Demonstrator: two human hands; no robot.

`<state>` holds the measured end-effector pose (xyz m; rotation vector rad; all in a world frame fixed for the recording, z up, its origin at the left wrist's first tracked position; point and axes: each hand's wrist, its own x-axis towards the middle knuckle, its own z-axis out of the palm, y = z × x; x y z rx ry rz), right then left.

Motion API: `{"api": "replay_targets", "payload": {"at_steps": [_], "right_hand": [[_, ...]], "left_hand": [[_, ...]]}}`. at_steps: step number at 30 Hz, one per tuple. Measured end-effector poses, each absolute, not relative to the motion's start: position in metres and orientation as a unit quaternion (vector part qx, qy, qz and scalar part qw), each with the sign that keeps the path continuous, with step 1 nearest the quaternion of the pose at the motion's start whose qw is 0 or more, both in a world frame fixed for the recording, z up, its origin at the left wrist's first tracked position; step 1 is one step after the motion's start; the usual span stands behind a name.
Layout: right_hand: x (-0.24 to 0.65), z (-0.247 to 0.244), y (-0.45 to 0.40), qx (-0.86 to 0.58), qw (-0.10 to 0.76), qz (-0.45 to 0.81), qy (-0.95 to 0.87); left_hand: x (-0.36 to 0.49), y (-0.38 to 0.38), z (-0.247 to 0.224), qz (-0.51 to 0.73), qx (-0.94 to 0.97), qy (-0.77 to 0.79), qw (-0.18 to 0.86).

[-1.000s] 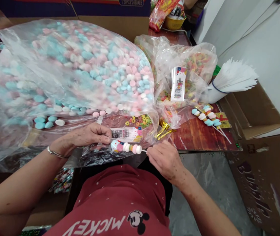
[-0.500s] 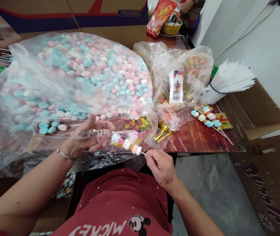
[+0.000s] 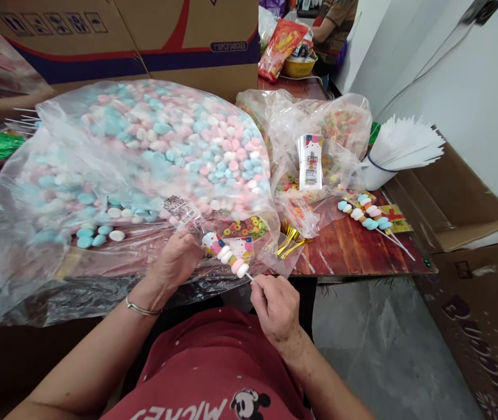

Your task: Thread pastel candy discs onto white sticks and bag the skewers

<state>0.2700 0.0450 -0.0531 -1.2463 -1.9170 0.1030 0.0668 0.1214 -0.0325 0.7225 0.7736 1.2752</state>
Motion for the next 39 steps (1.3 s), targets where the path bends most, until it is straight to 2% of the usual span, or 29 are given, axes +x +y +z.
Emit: {"api": "replay_targets", "payload": {"at_steps": [5, 9, 12, 15, 18, 21, 23, 24, 27, 29, 31, 33, 37, 39], "right_hand": [[0.259, -0.056, 0.043, -0.474, 0.414, 0.017, -0.776], [0.252, -0.065, 0.038, -0.497, 0.427, 0.078, -0.752], [0.245, -0.072, 0.031, -0.529, 0.450, 0.222, -0.684], [0.231, -0.075, 0.027, -0.538, 0.475, 0.450, -0.532], [0.217, -0.071, 0.028, -0.483, 0.485, 0.639, -0.350], [0.213, -0.065, 0.031, -0.415, 0.446, 0.752, -0.251], [0.215, -0.064, 0.033, -0.423, 0.435, 0.745, -0.278], [0.217, -0.065, 0.034, -0.452, 0.441, 0.703, -0.327], [0.222, -0.072, 0.036, -0.557, 0.453, 0.432, -0.546], [0.223, -0.077, 0.038, -0.571, 0.434, 0.234, -0.656], [0.221, -0.081, 0.038, -0.555, 0.419, 0.149, -0.703], [0.220, -0.083, 0.038, -0.541, 0.419, 0.207, -0.699], [0.222, -0.083, 0.037, -0.504, 0.439, 0.491, -0.559], [0.225, -0.083, 0.037, -0.489, 0.442, 0.558, -0.504]], "left_hand": [[0.080, 0.125, -0.029, 0.639, 0.257, 0.311, 0.655], [0.086, 0.131, -0.030, 0.653, 0.203, 0.282, 0.673], [0.090, 0.134, -0.031, 0.659, 0.152, 0.264, 0.688], [0.096, 0.134, -0.031, 0.659, 0.112, 0.267, 0.694], [0.100, 0.132, -0.031, 0.654, 0.104, 0.286, 0.692], [0.102, 0.129, -0.033, 0.654, 0.133, 0.300, 0.682], [0.103, 0.128, -0.035, 0.648, 0.152, 0.310, 0.678], [0.103, 0.127, -0.036, 0.644, 0.159, 0.314, 0.679], [0.107, 0.123, -0.038, 0.635, 0.173, 0.311, 0.686], [0.111, 0.119, -0.041, 0.630, 0.179, 0.304, 0.691], [0.115, 0.114, -0.043, 0.627, 0.179, 0.304, 0.695], [0.114, 0.112, -0.045, 0.618, 0.174, 0.308, 0.702], [0.098, 0.117, -0.042, 0.623, 0.186, 0.306, 0.695], [0.086, 0.124, -0.038, 0.658, 0.200, 0.304, 0.659]]}}
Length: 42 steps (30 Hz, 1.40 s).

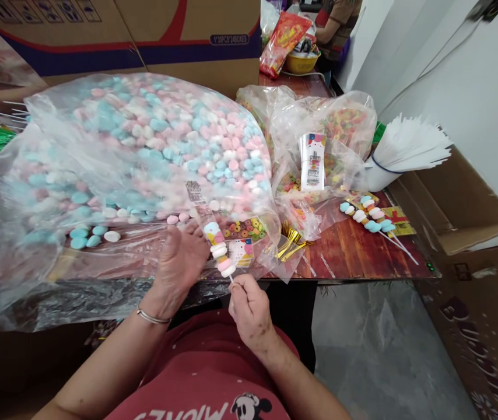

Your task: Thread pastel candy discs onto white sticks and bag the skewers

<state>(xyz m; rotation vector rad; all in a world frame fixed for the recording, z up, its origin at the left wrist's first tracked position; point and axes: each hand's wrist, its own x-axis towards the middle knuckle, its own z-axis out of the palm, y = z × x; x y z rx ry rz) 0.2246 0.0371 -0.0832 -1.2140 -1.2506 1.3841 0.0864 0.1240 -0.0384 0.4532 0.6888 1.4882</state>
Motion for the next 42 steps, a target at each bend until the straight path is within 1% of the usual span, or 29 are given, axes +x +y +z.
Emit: {"api": "replay_targets", "payload": {"at_steps": [3, 9, 12, 14, 17, 19, 21, 23, 25, 28, 30, 32, 33, 35, 36, 37, 39, 41, 42], "right_hand": [[0.226, -0.084, 0.038, -0.487, 0.436, 0.569, -0.499], [0.226, -0.085, 0.035, -0.487, 0.403, 0.556, -0.539], [0.228, -0.082, 0.036, -0.490, 0.387, 0.535, -0.569], [0.231, -0.079, 0.039, -0.500, 0.391, 0.470, -0.614], [0.235, -0.074, 0.044, -0.513, 0.411, 0.316, -0.684], [0.235, -0.073, 0.046, -0.516, 0.417, 0.268, -0.698], [0.233, -0.073, 0.045, -0.522, 0.412, 0.303, -0.683], [0.228, -0.073, 0.043, -0.529, 0.406, 0.396, -0.632], [0.222, -0.072, 0.041, -0.525, 0.412, 0.514, -0.540], [0.213, -0.066, 0.043, -0.467, 0.425, 0.688, -0.358], [0.210, -0.060, 0.045, -0.400, 0.405, 0.777, -0.268], [0.209, -0.056, 0.047, -0.358, 0.382, 0.818, -0.239], [0.209, -0.056, 0.047, -0.363, 0.382, 0.813, -0.247], [0.210, -0.059, 0.047, -0.421, 0.394, 0.754, -0.314], [0.211, -0.061, 0.046, -0.464, 0.400, 0.696, -0.373], [0.212, -0.063, 0.046, -0.506, 0.404, 0.619, -0.445], [0.212, -0.068, 0.047, -0.563, 0.400, 0.423, -0.587], [0.210, -0.072, 0.050, -0.579, 0.391, 0.238, -0.675], [0.210, -0.074, 0.052, -0.580, 0.387, 0.172, -0.696]], "left_hand": [[0.074, 0.134, -0.032, 0.685, 0.214, 0.310, 0.624], [0.075, 0.146, -0.024, 0.644, 0.178, 0.346, 0.659], [0.077, 0.149, -0.025, 0.630, 0.193, 0.357, 0.662], [0.076, 0.150, -0.028, 0.622, 0.207, 0.363, 0.662], [0.075, 0.150, -0.032, 0.616, 0.224, 0.373, 0.657], [0.076, 0.149, -0.035, 0.623, 0.225, 0.369, 0.652], [0.078, 0.147, -0.037, 0.639, 0.214, 0.359, 0.646], [0.082, 0.146, -0.038, 0.658, 0.190, 0.348, 0.641], [0.086, 0.145, -0.038, 0.671, 0.160, 0.343, 0.638], [0.088, 0.144, -0.038, 0.671, 0.118, 0.345, 0.646], [0.088, 0.144, -0.038, 0.663, 0.105, 0.342, 0.658], [0.087, 0.143, -0.038, 0.656, 0.106, 0.332, 0.670], [0.087, 0.143, -0.038, 0.653, 0.112, 0.327, 0.674], [0.087, 0.141, -0.038, 0.649, 0.129, 0.323, 0.677], [0.087, 0.140, -0.038, 0.648, 0.138, 0.325, 0.675], [0.089, 0.138, -0.038, 0.645, 0.149, 0.329, 0.673], [0.094, 0.133, -0.038, 0.640, 0.172, 0.340, 0.667], [0.103, 0.125, -0.040, 0.634, 0.188, 0.348, 0.664], [0.108, 0.120, -0.041, 0.628, 0.192, 0.352, 0.667]]}}
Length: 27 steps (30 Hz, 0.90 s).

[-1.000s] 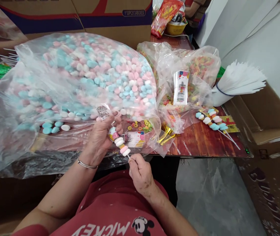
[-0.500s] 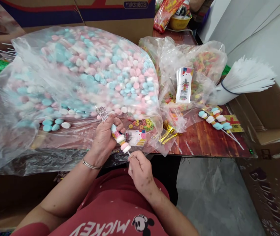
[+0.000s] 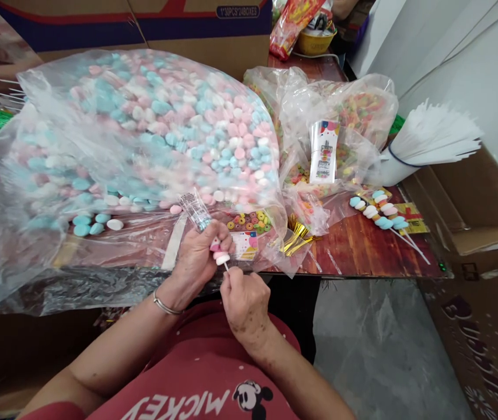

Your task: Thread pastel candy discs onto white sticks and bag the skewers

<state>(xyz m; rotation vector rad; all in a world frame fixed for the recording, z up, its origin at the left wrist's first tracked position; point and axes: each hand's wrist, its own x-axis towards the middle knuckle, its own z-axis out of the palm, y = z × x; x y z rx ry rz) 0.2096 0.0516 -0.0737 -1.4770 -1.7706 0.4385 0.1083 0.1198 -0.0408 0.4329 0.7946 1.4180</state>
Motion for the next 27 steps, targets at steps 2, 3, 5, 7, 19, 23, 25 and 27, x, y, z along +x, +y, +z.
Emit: {"api": "replay_targets", "payload": {"at_steps": [2, 3, 5, 7, 19, 23, 25, 27], "right_hand": [[0.209, -0.076, 0.055, -0.578, 0.386, 0.114, -0.710], [0.210, -0.076, 0.056, -0.576, 0.391, 0.118, -0.708], [0.215, -0.076, 0.056, -0.573, 0.406, 0.183, -0.688], [0.221, -0.075, 0.054, -0.566, 0.419, 0.297, -0.645], [0.227, -0.065, 0.058, -0.492, 0.430, 0.097, -0.750], [0.219, -0.062, 0.055, -0.519, 0.419, 0.297, -0.683], [0.214, -0.063, 0.055, -0.523, 0.429, 0.444, -0.588], [0.207, -0.064, 0.058, -0.505, 0.455, 0.567, -0.466]], "left_hand": [[0.118, 0.108, -0.044, 0.611, 0.192, 0.364, 0.676], [0.121, 0.103, -0.046, 0.602, 0.192, 0.370, 0.681], [0.123, 0.097, -0.047, 0.588, 0.199, 0.376, 0.688], [0.116, 0.099, -0.045, 0.593, 0.203, 0.374, 0.684], [0.082, 0.136, -0.016, 0.677, 0.191, 0.363, 0.611], [0.094, 0.130, -0.019, 0.670, 0.167, 0.335, 0.641], [0.101, 0.126, -0.022, 0.659, 0.171, 0.323, 0.658], [0.108, 0.119, -0.025, 0.655, 0.176, 0.325, 0.659]]}}
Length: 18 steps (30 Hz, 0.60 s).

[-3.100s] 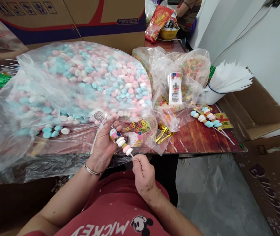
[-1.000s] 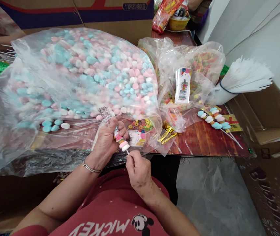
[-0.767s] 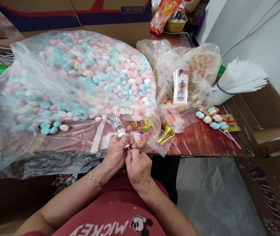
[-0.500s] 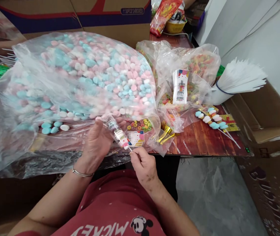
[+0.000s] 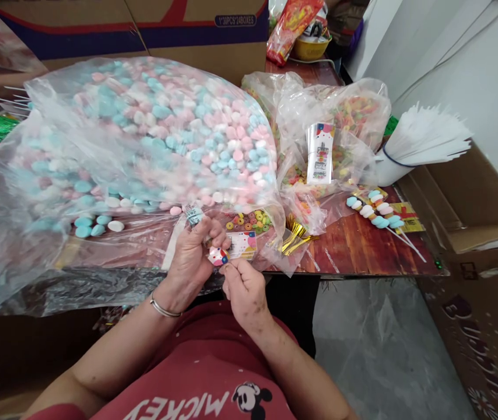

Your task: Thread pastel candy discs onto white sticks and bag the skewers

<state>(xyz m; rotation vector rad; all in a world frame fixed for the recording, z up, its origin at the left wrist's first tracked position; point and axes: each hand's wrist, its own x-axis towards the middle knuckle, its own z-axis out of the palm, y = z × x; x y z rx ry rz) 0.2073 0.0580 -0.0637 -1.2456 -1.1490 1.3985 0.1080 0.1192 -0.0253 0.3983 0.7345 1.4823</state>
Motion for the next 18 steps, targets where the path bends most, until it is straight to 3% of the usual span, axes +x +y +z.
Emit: {"api": "replay_targets", "payload": {"at_steps": [4, 12, 15, 18], "right_hand": [[0.200, -0.062, 0.066, -0.459, 0.495, 0.673, -0.301], [0.215, -0.062, 0.068, -0.449, 0.440, 0.701, -0.335], [0.221, -0.065, 0.064, -0.465, 0.418, 0.673, -0.395], [0.227, -0.066, 0.058, -0.508, 0.401, 0.539, -0.539]], "left_hand": [[0.117, 0.107, -0.033, 0.633, 0.166, 0.356, 0.667], [0.081, 0.132, -0.029, 0.673, 0.136, 0.337, 0.644], [0.071, 0.143, -0.024, 0.678, 0.137, 0.345, 0.635], [0.069, 0.149, -0.023, 0.688, 0.128, 0.348, 0.623]]}}
